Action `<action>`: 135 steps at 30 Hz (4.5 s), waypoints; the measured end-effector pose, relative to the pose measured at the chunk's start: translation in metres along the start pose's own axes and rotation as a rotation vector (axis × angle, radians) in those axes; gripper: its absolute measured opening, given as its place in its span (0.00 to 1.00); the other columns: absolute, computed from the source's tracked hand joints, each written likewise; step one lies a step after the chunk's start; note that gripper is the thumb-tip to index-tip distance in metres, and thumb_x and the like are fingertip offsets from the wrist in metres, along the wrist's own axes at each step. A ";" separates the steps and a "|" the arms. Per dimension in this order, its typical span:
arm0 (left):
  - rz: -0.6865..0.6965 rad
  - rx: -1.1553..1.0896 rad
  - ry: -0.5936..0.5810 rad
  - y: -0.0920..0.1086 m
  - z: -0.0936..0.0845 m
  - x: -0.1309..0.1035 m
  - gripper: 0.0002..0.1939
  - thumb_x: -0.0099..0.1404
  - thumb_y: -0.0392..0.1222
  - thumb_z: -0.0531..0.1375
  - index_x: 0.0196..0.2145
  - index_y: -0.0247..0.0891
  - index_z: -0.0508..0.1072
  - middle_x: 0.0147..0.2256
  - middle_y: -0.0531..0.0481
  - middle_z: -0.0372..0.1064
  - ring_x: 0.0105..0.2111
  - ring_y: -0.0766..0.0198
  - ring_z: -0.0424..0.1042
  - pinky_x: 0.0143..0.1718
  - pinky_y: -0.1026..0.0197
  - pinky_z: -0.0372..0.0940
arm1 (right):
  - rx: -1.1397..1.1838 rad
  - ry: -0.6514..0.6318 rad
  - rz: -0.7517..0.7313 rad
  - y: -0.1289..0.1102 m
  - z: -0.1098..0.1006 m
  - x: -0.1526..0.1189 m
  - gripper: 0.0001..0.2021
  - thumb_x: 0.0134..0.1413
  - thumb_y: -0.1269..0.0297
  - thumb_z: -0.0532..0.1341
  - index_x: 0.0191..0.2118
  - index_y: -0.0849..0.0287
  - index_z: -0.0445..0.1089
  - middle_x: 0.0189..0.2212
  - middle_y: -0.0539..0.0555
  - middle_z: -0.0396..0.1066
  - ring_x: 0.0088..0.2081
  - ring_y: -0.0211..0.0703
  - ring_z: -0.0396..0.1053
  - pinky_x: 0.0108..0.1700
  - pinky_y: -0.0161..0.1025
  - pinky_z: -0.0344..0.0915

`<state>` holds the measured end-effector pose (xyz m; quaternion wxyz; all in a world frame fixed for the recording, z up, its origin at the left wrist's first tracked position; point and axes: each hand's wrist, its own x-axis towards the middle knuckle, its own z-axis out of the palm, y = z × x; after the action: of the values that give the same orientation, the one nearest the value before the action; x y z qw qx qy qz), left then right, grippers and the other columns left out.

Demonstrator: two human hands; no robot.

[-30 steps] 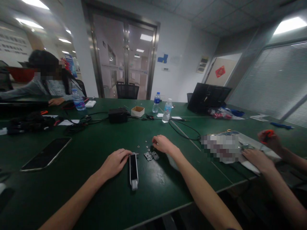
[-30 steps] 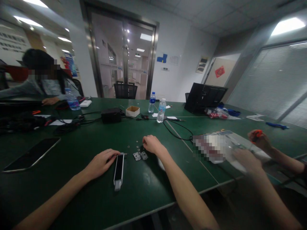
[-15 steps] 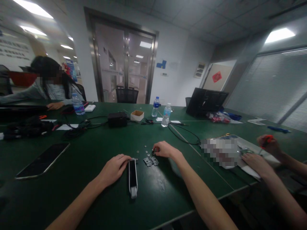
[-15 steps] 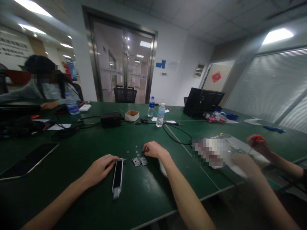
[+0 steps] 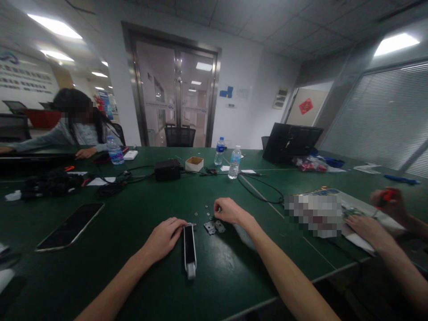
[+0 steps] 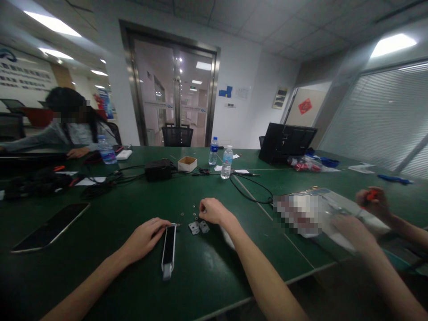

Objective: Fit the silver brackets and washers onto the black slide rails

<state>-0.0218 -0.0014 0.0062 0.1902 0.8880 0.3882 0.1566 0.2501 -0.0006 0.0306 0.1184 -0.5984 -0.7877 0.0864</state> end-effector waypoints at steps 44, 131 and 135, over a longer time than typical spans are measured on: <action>0.003 -0.018 0.007 -0.001 0.001 -0.003 0.15 0.68 0.38 0.48 0.46 0.41 0.70 0.43 0.48 0.69 0.43 0.59 0.68 0.47 0.57 0.65 | 0.251 0.067 -0.310 -0.045 0.041 0.001 0.06 0.54 0.68 0.64 0.39 0.59 0.72 0.33 0.50 0.71 0.33 0.36 0.68 0.38 0.32 0.63; -0.003 -0.022 -0.003 0.004 -0.003 -0.004 0.14 0.69 0.38 0.48 0.47 0.42 0.71 0.44 0.48 0.69 0.45 0.59 0.68 0.47 0.56 0.64 | 0.093 -0.294 0.119 0.013 -0.007 -0.007 0.15 0.45 0.57 0.67 0.38 0.58 0.72 0.34 0.51 0.74 0.32 0.39 0.69 0.28 0.31 0.58; 0.019 -0.009 0.008 0.002 -0.002 -0.003 0.14 0.69 0.38 0.48 0.47 0.42 0.71 0.44 0.48 0.69 0.45 0.59 0.68 0.48 0.56 0.64 | 0.112 -0.292 0.091 0.012 -0.004 -0.006 0.17 0.47 0.53 0.66 0.39 0.59 0.72 0.33 0.51 0.74 0.31 0.38 0.69 0.28 0.31 0.58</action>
<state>-0.0233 -0.0049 0.0086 0.1912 0.8901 0.3799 0.1637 0.2642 -0.0028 0.0309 0.0318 -0.6069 -0.7626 0.2218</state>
